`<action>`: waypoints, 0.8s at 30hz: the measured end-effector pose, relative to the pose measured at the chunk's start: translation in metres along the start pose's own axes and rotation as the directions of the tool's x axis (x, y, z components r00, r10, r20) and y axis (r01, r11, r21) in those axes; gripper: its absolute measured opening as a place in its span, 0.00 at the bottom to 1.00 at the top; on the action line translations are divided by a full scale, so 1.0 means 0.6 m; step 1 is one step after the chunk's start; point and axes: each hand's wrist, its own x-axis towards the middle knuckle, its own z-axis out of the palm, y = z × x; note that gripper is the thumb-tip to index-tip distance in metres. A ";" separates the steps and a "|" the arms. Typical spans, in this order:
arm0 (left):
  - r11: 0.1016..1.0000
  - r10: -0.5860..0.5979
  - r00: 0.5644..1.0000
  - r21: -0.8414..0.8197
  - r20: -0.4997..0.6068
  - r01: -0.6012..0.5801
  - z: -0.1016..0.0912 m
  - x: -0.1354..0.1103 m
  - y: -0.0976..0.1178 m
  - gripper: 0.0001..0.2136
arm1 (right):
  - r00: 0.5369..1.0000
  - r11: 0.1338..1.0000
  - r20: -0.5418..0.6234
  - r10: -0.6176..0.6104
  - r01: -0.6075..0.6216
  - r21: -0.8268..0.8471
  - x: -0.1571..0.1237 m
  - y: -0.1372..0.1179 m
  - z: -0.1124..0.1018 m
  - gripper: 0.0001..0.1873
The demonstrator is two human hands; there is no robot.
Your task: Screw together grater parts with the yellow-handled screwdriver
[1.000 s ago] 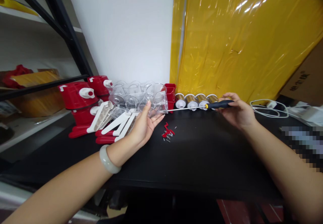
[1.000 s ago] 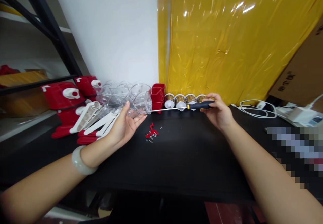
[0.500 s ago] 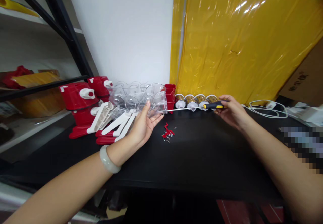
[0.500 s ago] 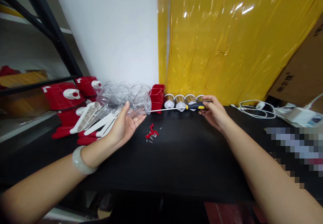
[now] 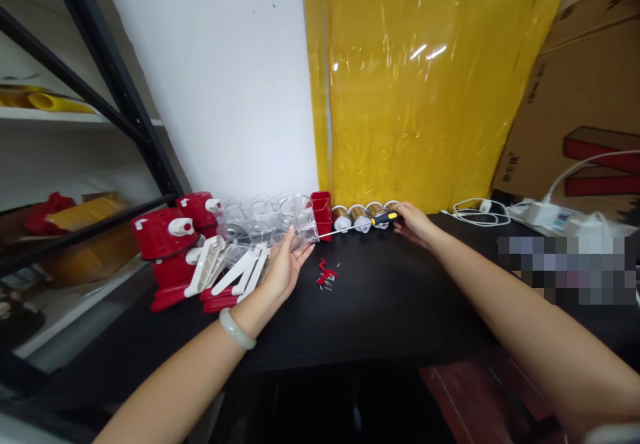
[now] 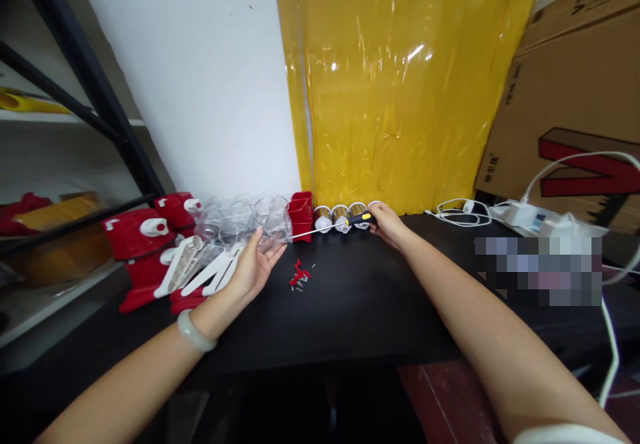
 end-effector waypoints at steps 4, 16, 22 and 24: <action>1.000 0.024 0.999 -0.004 0.030 -0.024 -0.001 0.004 0.000 0.11 | 0.997 0.979 0.050 -0.053 0.043 0.198 -0.024 -0.010 0.007 0.10; 0.996 0.081 0.997 0.031 -0.012 -0.081 -0.017 0.035 0.002 0.11 | 0.978 0.971 -0.046 -0.203 0.196 -0.138 -0.020 0.036 0.004 0.19; 0.998 0.050 0.998 0.050 -0.033 -0.048 -0.018 0.037 -0.002 0.13 | 0.994 0.944 0.096 -0.049 0.014 0.328 -0.039 0.021 0.012 0.16; 0.998 0.045 0.999 0.050 -0.023 -0.044 -0.017 0.036 -0.003 0.13 | 0.986 0.926 0.155 -0.055 -0.008 0.378 -0.047 0.016 0.010 0.18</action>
